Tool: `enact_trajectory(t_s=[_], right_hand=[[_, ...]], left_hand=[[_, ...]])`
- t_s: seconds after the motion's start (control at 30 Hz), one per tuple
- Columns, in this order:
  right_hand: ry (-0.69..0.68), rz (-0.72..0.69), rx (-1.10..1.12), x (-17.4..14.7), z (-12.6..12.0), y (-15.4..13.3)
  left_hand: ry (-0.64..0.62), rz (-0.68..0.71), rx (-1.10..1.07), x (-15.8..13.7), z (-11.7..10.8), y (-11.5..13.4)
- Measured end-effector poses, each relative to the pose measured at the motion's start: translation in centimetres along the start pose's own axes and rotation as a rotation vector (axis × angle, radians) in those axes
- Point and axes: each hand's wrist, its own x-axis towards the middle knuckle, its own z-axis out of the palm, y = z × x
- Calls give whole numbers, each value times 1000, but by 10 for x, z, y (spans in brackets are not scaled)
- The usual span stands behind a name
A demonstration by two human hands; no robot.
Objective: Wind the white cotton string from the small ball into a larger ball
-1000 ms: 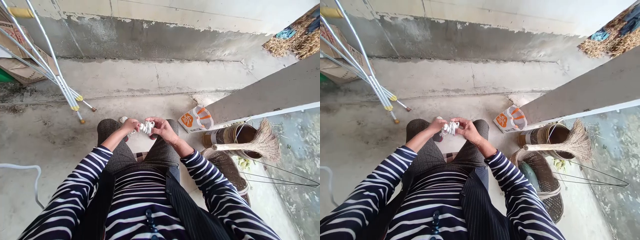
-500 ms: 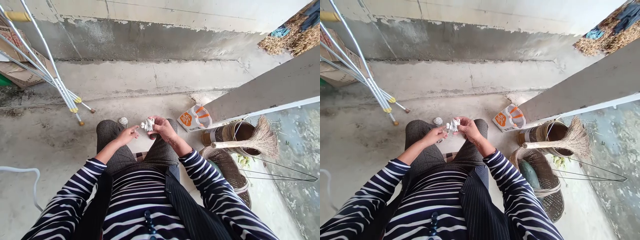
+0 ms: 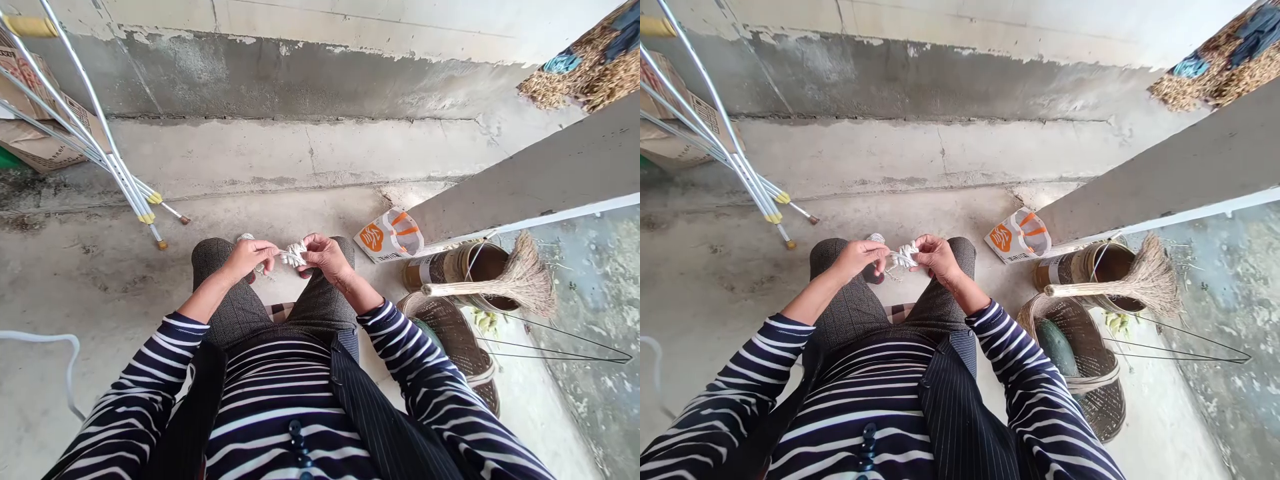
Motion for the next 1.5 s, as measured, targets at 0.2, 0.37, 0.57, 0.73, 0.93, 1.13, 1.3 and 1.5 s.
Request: enact_trajectory(t_s=[0.2, 0.37, 0.57, 0.73, 0.93, 1.13, 1.3, 1.5], right_hand=[[-98, -43, -114, -3, 3, -1], [-182, -92, -247, -8, 5, -7], [-202, -108, -257, -15, 0, -17], [-56, -49, -67, -17, 5, -16], [130, -24, 112, -12, 21, -10], [279, -266, -92, 9, 18, -6], [310, -434, -648, 13, 12, 1], [349, -523, -442, 4, 26, -19]], left_hand=[[112, 225, 433, -1, -6, 26], [142, 379, 697, 10, 2, 34], [82, 342, 515, 29, 8, 21], [67, 141, 179, 23, 22, -5], [177, 33, 181, 2, 42, -19], [115, 17, 284, -11, 48, -18], [3, -16, 221, -11, 34, -7], [-3, -92, 18, -8, 27, -3]])
